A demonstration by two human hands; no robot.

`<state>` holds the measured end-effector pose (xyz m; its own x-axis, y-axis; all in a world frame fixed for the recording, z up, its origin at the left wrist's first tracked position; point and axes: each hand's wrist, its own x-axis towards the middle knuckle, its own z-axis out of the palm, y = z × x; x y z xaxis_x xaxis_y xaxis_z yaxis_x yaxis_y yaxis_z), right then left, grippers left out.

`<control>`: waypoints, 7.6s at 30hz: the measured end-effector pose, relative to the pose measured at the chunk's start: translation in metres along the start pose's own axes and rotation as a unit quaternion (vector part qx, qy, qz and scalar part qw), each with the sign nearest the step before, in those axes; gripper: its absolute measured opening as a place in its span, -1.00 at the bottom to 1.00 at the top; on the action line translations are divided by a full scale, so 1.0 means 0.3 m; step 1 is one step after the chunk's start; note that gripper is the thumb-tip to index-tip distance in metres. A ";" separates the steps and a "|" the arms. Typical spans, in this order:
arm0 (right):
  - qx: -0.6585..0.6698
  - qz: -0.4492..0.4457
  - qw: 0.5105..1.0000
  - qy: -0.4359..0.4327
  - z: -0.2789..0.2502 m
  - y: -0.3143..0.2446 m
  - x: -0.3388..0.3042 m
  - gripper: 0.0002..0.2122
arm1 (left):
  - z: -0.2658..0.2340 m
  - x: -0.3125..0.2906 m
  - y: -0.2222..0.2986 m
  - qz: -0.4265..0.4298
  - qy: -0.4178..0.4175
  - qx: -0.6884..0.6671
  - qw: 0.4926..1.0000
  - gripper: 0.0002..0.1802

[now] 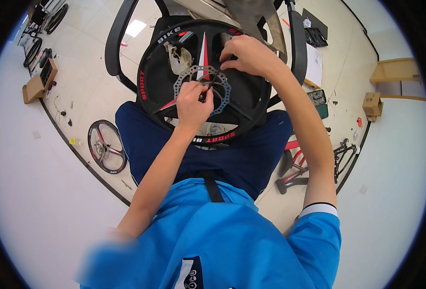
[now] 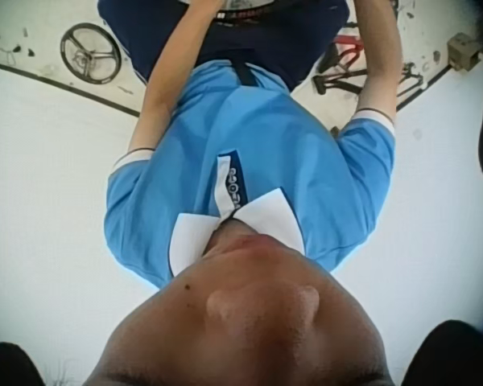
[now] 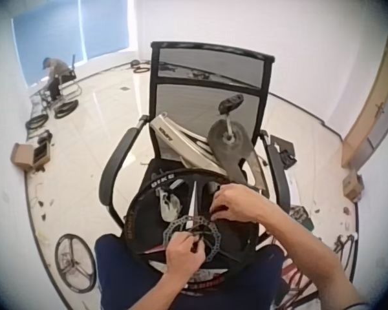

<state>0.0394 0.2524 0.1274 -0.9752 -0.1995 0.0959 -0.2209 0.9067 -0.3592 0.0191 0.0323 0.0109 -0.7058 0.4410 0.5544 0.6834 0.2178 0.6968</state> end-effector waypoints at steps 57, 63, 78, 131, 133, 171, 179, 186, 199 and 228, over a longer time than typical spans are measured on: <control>0.164 0.161 0.932 0.280 0.344 -0.345 -0.261 -0.83 | -0.285 0.011 0.122 0.166 0.009 -0.037 0.985 -0.71; 0.114 0.130 0.923 0.344 0.434 -0.307 -0.169 -0.83 | -0.240 -0.019 0.120 0.078 -0.033 -0.147 0.986 -0.74; 0.082 0.164 0.925 0.334 0.444 -0.316 -0.159 -0.70 | -0.135 -0.032 0.075 -0.037 -0.007 -0.169 0.985 -0.80; 0.107 0.123 0.903 0.398 0.494 -0.317 -0.135 -0.70 | -0.141 -0.039 0.209 -0.121 0.133 -0.118 0.977 -0.88; 0.103 0.125 0.899 0.406 0.500 -0.321 -0.131 -0.72 | -0.138 -0.024 0.221 -0.129 0.134 -0.116 0.976 -0.88; 0.167 0.169 0.854 0.463 0.534 -0.337 -0.104 -0.82 | -0.165 0.031 0.220 -0.128 -0.001 -0.076 0.989 -0.77; 0.051 0.138 0.950 0.276 0.387 -0.298 -0.285 -0.76 | -0.235 -0.002 0.121 -0.053 -0.023 -0.062 0.996 -0.76; -0.070 0.086 0.973 0.202 0.228 -0.208 -0.309 -0.77 | -0.138 -0.030 0.073 0.021 -0.071 -0.050 0.996 -0.82; -0.189 -0.044 0.968 0.159 0.133 -0.090 -0.121 -0.75 | -0.048 -0.003 0.023 -0.027 -0.032 -0.008 0.999 -0.88; -0.185 -0.171 0.965 0.071 0.124 -0.038 0.100 -0.81 | 0.039 -0.016 0.028 -0.063 0.052 -0.006 0.997 -0.81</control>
<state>0.0120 0.2222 0.0999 -0.8280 -0.4818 0.2867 -0.4835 0.8725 0.0699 0.0304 0.0422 0.0089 -0.8017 0.3183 0.5059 0.5864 0.2549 0.7689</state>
